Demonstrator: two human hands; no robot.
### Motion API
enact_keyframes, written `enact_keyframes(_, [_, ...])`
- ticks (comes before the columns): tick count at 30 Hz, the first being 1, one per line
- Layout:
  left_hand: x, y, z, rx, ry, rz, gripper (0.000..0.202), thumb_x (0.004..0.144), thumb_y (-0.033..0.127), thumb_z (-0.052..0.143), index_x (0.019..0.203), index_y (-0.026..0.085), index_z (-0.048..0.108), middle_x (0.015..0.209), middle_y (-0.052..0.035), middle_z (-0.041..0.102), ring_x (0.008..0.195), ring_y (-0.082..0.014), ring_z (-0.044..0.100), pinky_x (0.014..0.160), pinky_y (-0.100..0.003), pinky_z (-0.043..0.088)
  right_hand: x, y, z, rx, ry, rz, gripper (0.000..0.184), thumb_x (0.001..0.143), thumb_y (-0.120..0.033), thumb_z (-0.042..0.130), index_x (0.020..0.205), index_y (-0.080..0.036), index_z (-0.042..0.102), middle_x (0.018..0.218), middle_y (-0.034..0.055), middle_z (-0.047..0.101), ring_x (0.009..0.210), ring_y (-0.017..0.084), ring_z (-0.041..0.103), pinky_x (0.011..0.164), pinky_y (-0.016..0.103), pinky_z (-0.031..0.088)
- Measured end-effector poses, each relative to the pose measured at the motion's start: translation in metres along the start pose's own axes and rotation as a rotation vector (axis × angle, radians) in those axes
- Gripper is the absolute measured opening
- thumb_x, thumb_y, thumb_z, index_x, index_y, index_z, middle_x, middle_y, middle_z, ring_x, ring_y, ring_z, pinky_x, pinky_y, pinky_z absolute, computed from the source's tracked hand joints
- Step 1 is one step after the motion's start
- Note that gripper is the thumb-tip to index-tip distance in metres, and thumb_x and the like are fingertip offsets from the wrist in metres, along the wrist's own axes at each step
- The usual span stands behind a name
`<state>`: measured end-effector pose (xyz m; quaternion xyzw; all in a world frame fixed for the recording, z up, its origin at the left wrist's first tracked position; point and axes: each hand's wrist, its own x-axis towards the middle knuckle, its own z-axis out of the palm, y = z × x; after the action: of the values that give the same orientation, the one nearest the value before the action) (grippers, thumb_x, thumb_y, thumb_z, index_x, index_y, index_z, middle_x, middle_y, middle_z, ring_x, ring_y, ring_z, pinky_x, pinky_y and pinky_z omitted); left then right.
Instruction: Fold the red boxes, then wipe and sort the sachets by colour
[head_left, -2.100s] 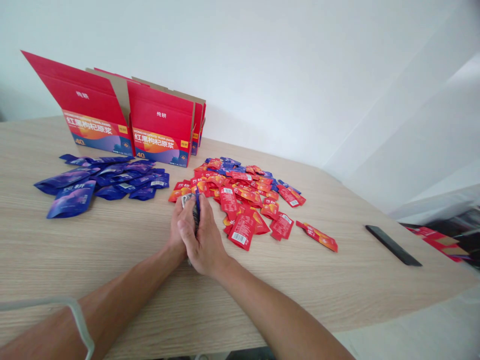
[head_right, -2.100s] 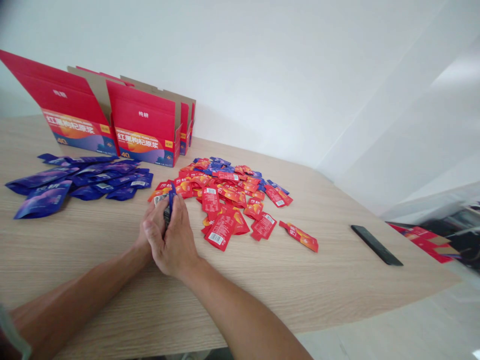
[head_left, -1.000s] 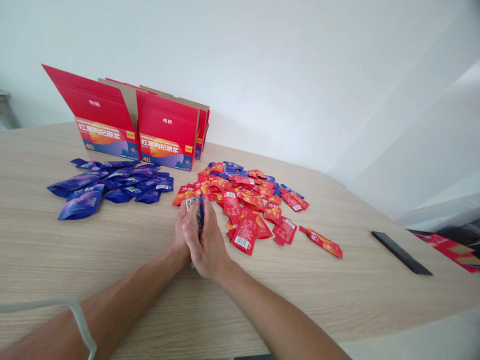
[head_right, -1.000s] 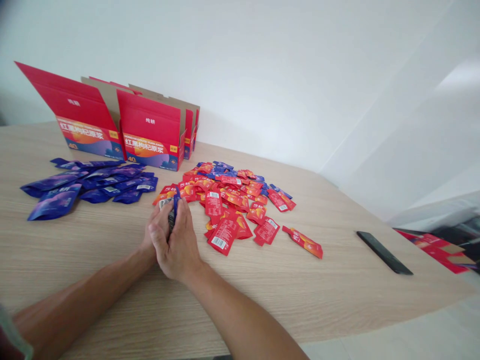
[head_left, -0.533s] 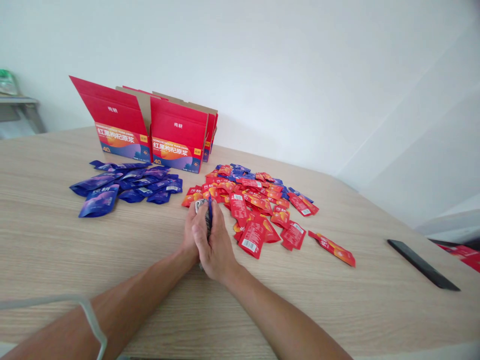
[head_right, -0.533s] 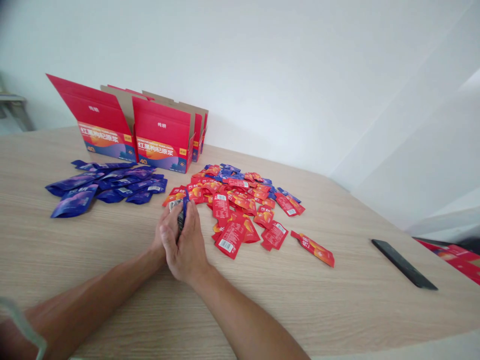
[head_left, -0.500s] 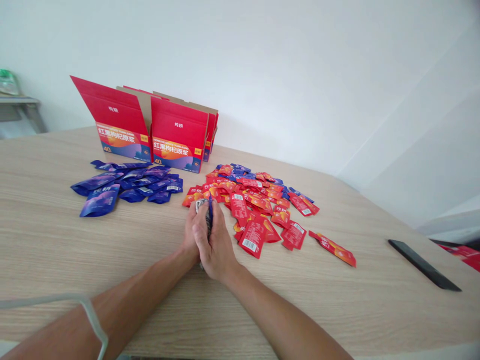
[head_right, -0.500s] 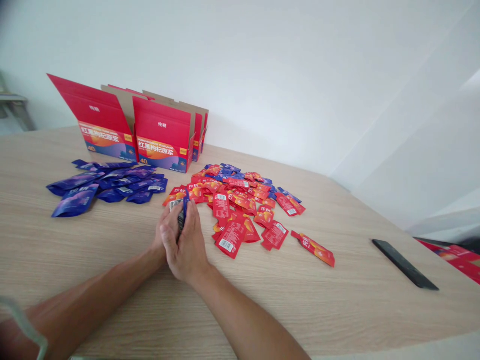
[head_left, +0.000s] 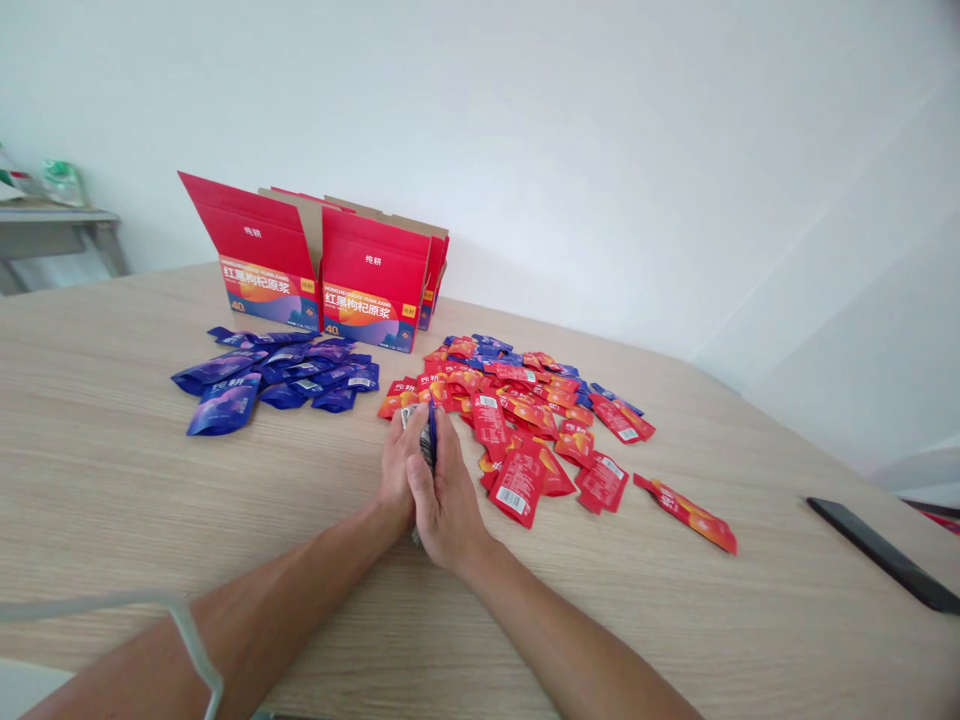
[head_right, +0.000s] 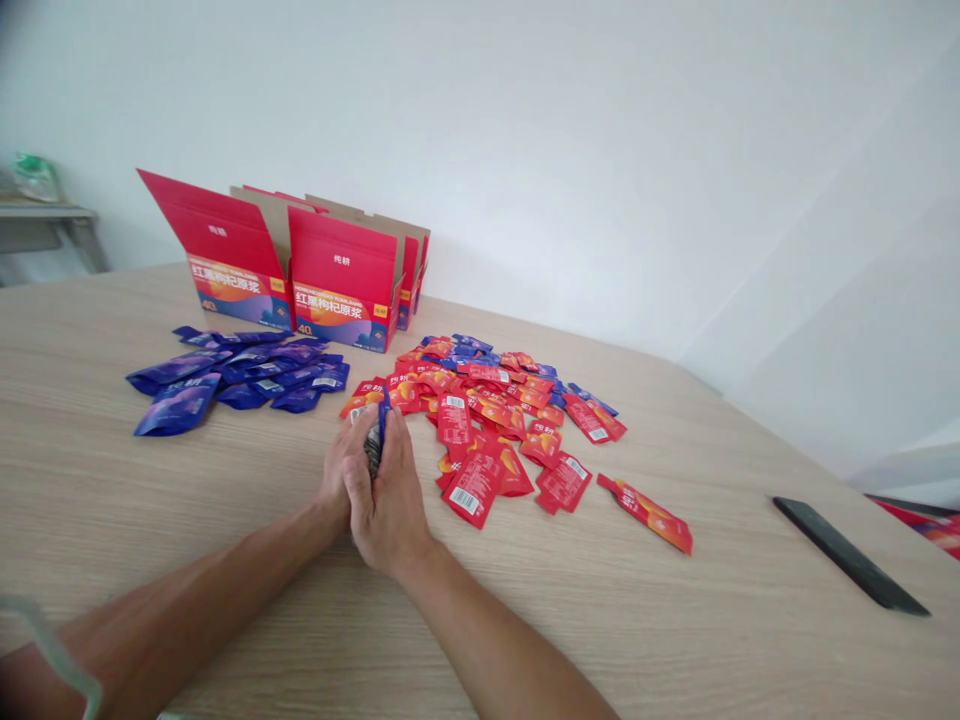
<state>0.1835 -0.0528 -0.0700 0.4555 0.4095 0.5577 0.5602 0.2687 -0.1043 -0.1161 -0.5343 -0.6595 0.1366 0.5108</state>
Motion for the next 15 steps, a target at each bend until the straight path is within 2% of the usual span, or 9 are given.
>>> enact_keyframes(3, [-0.005,0.005,0.002,-0.027,0.012,-0.04,0.011,0.086,0.036,0.07,0.089,0.026,0.066,0.097,-0.0103,0.074,0.123,-0.034,0.069,0.101,-0.041,0.06,0.0,0.0,0.0,-0.001,0.0,0.002,0.084,0.11,-0.067,0.042,0.173,-0.014,0.029,0.179,0.0207,0.035,0.168,0.029,0.032,0.137,0.055,0.03])
enact_keyframes(6, [-0.006,0.004,0.007,-0.104,0.027,-0.082,0.012,0.086,0.036,0.071,0.09,0.026,0.065,0.093,-0.0093,0.073,0.114,-0.0327,0.071,0.094,-0.041,0.062,0.0,-0.003,-0.001,-0.001,0.0,0.011,0.085,0.11,-0.068,0.042,0.173,-0.013,0.03,0.178,0.0209,0.037,0.168,0.03,0.033,0.137,0.055,0.031])
enact_keyframes(11, [0.0,-0.009,0.012,-0.252,0.04,-0.102,0.015,0.08,0.031,0.08,0.085,0.027,0.066,0.08,-0.0061,0.066,0.093,-0.0302,0.07,0.073,-0.037,0.059,0.0,-0.004,-0.001,0.003,-0.002,0.036,0.082,0.109,-0.067,0.043,0.174,-0.018,0.031,0.178,0.017,0.037,0.168,0.031,0.033,0.137,0.059,0.031])
enact_keyframes(15, [0.003,-0.02,0.014,-0.33,0.041,-0.074,0.019,0.082,0.036,0.081,0.086,0.026,0.065,0.076,-0.0021,0.062,0.073,-0.0228,0.062,0.066,-0.035,0.054,0.0,-0.002,-0.001,0.013,-0.009,0.055,0.081,0.109,-0.066,0.044,0.174,-0.02,0.031,0.179,0.0145,0.036,0.168,0.031,0.031,0.137,0.059,0.03])
